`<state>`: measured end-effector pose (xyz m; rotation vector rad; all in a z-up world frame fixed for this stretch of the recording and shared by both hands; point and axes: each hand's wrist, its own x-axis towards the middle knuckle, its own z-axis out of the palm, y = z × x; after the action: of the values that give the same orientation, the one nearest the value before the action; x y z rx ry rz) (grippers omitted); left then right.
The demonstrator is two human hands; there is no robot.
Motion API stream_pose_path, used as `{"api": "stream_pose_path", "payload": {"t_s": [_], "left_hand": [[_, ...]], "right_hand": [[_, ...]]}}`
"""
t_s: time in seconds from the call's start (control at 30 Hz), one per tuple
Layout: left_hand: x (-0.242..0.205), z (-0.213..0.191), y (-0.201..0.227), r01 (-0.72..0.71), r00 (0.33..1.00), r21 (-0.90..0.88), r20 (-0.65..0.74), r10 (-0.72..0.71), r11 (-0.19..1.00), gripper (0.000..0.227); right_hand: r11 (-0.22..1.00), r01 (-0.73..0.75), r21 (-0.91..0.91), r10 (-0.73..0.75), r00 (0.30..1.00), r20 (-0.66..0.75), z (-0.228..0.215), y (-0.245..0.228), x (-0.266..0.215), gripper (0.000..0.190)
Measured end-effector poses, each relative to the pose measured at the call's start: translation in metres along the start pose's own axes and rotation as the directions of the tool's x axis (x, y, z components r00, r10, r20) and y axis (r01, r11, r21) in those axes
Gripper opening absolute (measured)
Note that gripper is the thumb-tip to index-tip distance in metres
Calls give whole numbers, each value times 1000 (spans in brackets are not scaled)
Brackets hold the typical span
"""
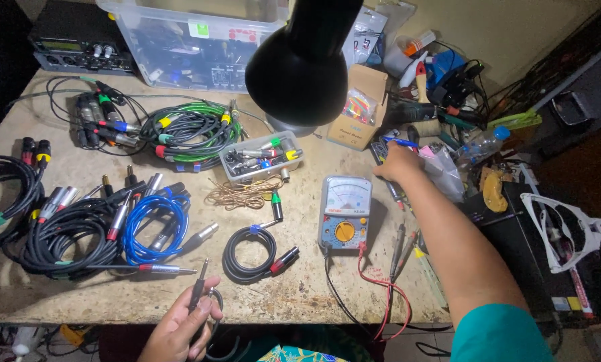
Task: The person organizes various cables on a cluttered workbench. They pick up, untangle, and coil different types of wires, including black, blue, and green cables, and place them in neat piles. The person also handles a multimeter and a soldering iron, moving them to different positions on the table.
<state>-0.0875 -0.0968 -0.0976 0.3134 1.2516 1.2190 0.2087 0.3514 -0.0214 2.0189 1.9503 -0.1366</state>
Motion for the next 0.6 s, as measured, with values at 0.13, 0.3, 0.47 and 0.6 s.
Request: {"api": "stream_pose_path", "payload": {"t_s": [0.13,0.3,0.47,0.6], "left_hand": [[-7,3,1,14,1000,-26,8,-14,1000,55],[-9,-3,0,-18,998,-9,58,19,1000,56],[-14,4,11,-36,995,40,95,32,999,56],[-21,14,20,10,998,8,57,-10,1000,53]], "right_hand": [[1000,5,-28,-7,997,-71,-13,1,0,70],[998,10,68,0,988,-154,-3,22,32,63],[992,24,128,-29,999,36,-4,25,9,101],[965,162,208,-77,927,-366,9,29,-15,85]]}}
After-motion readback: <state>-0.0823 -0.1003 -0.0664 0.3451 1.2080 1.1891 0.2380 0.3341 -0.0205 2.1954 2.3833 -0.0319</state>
